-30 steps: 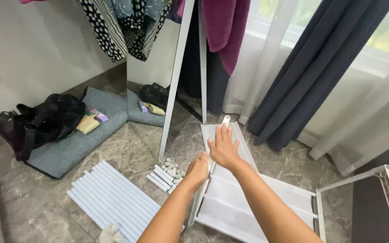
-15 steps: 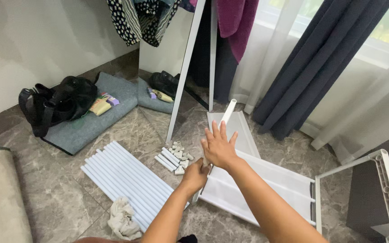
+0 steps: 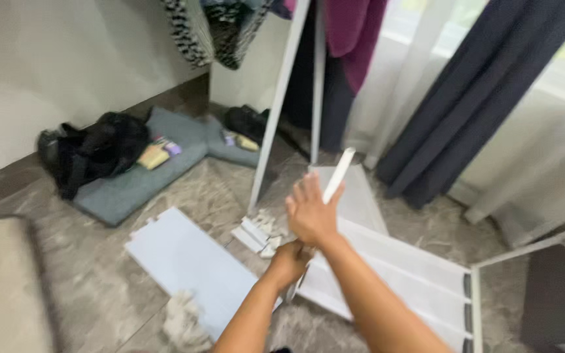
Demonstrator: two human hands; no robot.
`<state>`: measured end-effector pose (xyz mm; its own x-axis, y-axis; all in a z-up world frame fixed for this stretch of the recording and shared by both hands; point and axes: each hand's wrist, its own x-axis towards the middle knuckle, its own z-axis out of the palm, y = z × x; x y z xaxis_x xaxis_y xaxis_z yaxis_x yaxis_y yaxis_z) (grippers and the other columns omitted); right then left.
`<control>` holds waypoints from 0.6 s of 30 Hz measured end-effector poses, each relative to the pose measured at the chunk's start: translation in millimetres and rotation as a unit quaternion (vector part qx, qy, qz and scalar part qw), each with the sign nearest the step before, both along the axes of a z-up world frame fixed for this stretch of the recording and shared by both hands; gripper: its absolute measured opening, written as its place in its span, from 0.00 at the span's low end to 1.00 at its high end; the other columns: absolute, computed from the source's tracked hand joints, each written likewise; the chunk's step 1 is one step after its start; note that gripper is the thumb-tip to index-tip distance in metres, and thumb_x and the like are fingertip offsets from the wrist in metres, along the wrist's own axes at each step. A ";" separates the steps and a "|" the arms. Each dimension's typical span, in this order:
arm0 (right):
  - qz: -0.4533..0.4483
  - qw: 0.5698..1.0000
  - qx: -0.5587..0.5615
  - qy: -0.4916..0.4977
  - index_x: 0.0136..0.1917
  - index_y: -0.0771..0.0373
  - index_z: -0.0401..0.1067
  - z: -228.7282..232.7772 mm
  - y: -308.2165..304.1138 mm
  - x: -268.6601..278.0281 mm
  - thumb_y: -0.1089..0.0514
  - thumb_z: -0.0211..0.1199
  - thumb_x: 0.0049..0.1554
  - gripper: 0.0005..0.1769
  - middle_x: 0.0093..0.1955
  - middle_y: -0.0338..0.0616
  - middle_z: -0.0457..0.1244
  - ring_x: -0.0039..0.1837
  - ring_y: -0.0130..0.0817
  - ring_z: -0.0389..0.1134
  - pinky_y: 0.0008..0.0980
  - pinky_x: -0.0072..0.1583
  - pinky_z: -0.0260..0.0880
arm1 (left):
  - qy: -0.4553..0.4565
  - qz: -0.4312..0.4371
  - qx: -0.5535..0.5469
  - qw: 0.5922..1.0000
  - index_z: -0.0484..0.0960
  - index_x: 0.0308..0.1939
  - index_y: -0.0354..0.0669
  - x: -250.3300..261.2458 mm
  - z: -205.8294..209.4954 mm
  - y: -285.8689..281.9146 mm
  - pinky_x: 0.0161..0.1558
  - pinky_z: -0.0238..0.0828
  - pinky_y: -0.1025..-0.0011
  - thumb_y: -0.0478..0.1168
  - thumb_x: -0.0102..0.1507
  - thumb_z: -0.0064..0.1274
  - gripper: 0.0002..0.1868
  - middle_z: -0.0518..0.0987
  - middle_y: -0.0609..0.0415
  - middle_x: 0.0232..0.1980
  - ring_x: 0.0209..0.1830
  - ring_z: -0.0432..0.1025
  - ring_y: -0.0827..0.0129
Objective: The person assembles a white plastic drying rack by inserting vertical poles into a mesh base and connecting them with horizontal crossbars. They handle the mesh base, poles, and connectors by hand, progressively building the frame on the floor.
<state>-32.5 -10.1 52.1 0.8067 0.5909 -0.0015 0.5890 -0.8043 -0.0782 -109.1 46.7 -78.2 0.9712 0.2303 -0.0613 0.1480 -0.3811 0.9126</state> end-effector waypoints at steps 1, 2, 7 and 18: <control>0.007 0.999 0.026 -0.024 0.80 0.60 0.51 -14.4 -2.8 -5.6 0.41 0.30 0.66 0.35 0.87 0.48 0.35 0.87 0.45 0.27 0.82 0.72 0.11 | -0.011 -0.005 -0.009 1.000 0.81 0.49 0.37 -11.5 -7.8 -3.4 0.50 0.72 0.60 0.48 0.68 0.49 0.18 0.84 0.40 0.47 0.47 0.79 0.53; 0.020 1.000 0.016 -0.004 0.79 0.61 0.50 -26.7 -5.0 -10.8 0.41 0.31 0.66 0.35 0.86 0.50 0.34 0.86 0.47 0.25 0.83 0.70 0.10 | 0.009 -0.002 -0.012 1.000 0.81 0.51 0.37 -22.9 -14.2 -7.5 0.50 0.71 0.59 0.47 0.67 0.50 0.17 0.84 0.39 0.47 0.48 0.78 0.52; 0.049 0.982 0.132 -0.126 0.79 0.66 0.52 -20.6 -5.7 25.4 0.43 0.32 0.67 0.35 0.85 0.58 0.37 0.86 0.53 0.27 0.84 0.69 0.12 | 0.064 0.011 -0.036 0.997 0.81 0.51 0.38 -16.6 -6.2 -2.3 0.51 0.73 0.58 0.48 0.65 0.51 0.19 0.84 0.39 0.47 0.47 0.80 0.52; 0.038 0.966 0.205 0.151 0.77 0.62 0.57 -23.5 -26.0 19.7 0.40 0.36 0.66 0.35 0.85 0.52 0.34 0.86 0.48 0.25 0.61 0.76 0.16 | 0.070 -0.030 0.067 0.995 0.79 0.54 0.36 -15.6 -18.9 1.3 0.56 0.71 0.57 0.39 0.62 0.51 0.18 0.82 0.36 0.53 0.55 0.76 0.45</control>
<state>-12.8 -36.1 28.6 0.7610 0.6485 0.0176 0.5454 -0.6247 -0.5588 -124.6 48.0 -97.1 0.9675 0.1879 -0.1691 0.2433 -0.5104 0.8248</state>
